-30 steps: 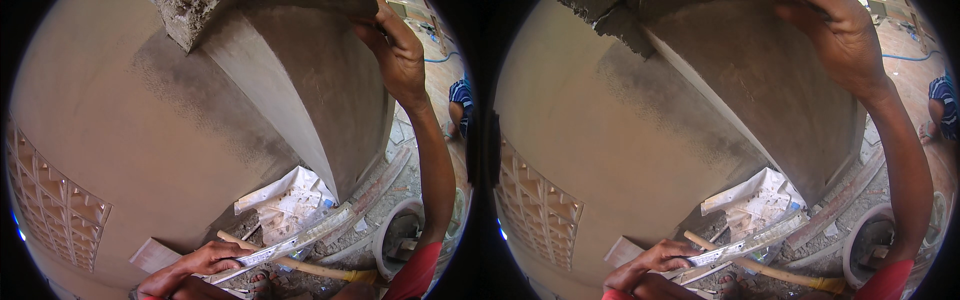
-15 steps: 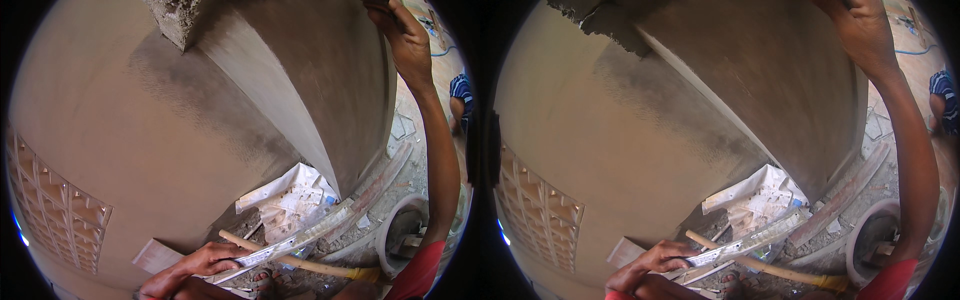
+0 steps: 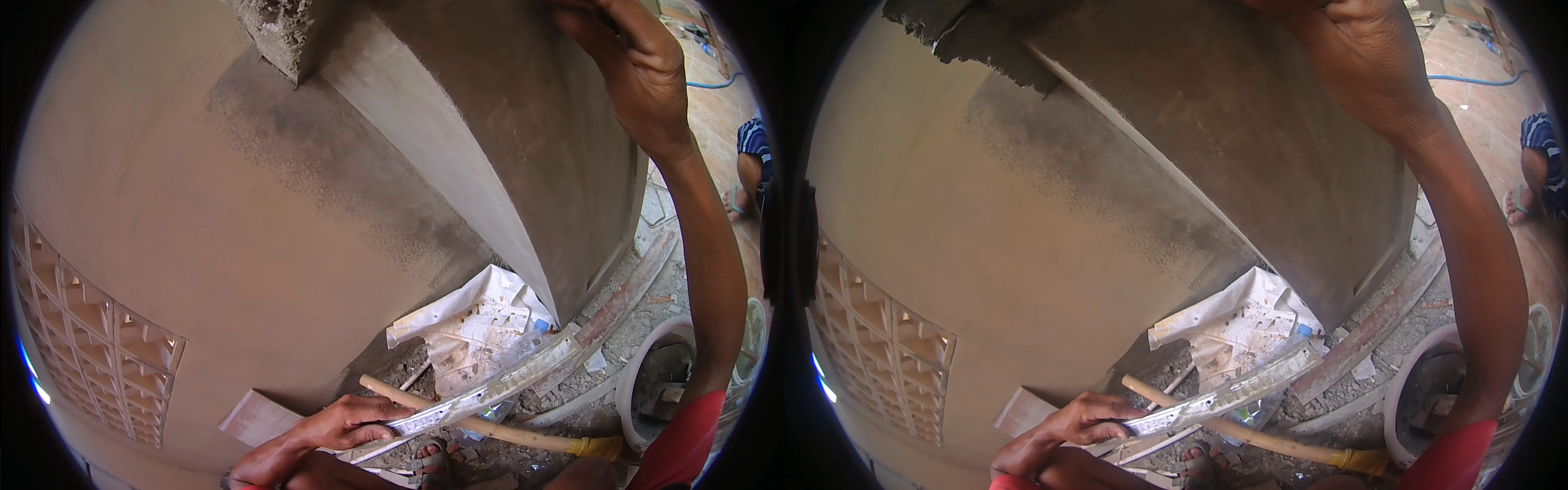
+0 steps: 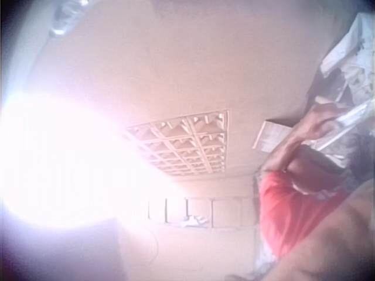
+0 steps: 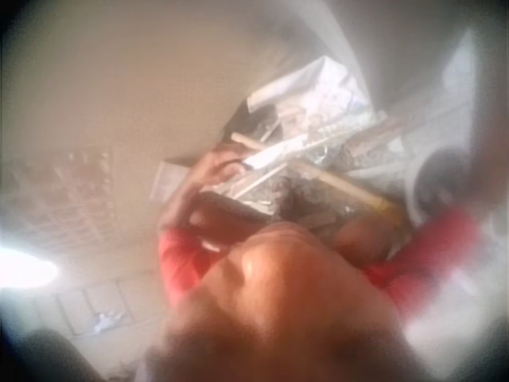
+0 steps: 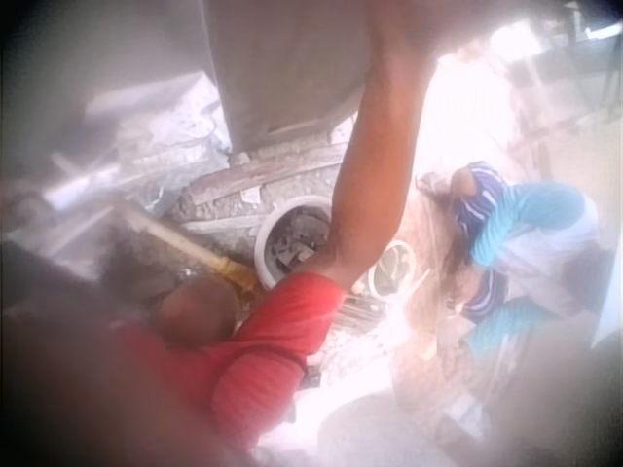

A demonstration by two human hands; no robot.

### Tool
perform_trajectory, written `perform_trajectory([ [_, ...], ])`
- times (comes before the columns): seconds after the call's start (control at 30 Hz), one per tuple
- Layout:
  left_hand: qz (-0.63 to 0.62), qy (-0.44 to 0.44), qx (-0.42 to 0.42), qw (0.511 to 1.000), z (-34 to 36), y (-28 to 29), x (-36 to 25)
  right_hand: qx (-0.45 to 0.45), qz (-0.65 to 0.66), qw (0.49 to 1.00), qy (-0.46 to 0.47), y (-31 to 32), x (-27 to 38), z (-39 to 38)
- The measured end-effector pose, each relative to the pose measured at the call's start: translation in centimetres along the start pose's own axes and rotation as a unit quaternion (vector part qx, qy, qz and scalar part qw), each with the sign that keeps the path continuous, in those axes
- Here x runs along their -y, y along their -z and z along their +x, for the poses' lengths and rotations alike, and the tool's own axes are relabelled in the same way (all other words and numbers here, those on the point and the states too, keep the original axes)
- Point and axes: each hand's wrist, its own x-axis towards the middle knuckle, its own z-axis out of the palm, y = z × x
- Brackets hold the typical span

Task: The person applies plaster to a wall using a trowel and a straightedge, smoothing the surface and cleaning tools. The person repeatedly scoops plaster from a bucket and spreads it along the wall, then uses a straightedge to level the applied material.

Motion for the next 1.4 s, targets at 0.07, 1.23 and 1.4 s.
perform_trajectory([
  [0.07, 0.004, -0.002, 0.002, 1.000, 0.0, 0.1, 0.1, -0.008, 0.101, 0.994, -0.052, 0.0, -0.1, 0.5],
  [1.23, -0.007, 0.016, 0.018, 1.000, -0.4, -0.1, 1.0, -0.023, 0.149, 0.986, -0.074, 2.3, -2.9, -0.9],
  [1.4, -0.018, 0.022, 0.032, 0.999, -1.0, 0.1, 1.4, -0.137, 0.226, 0.939, -0.219, 2.3, -5.5, -3.7],
])
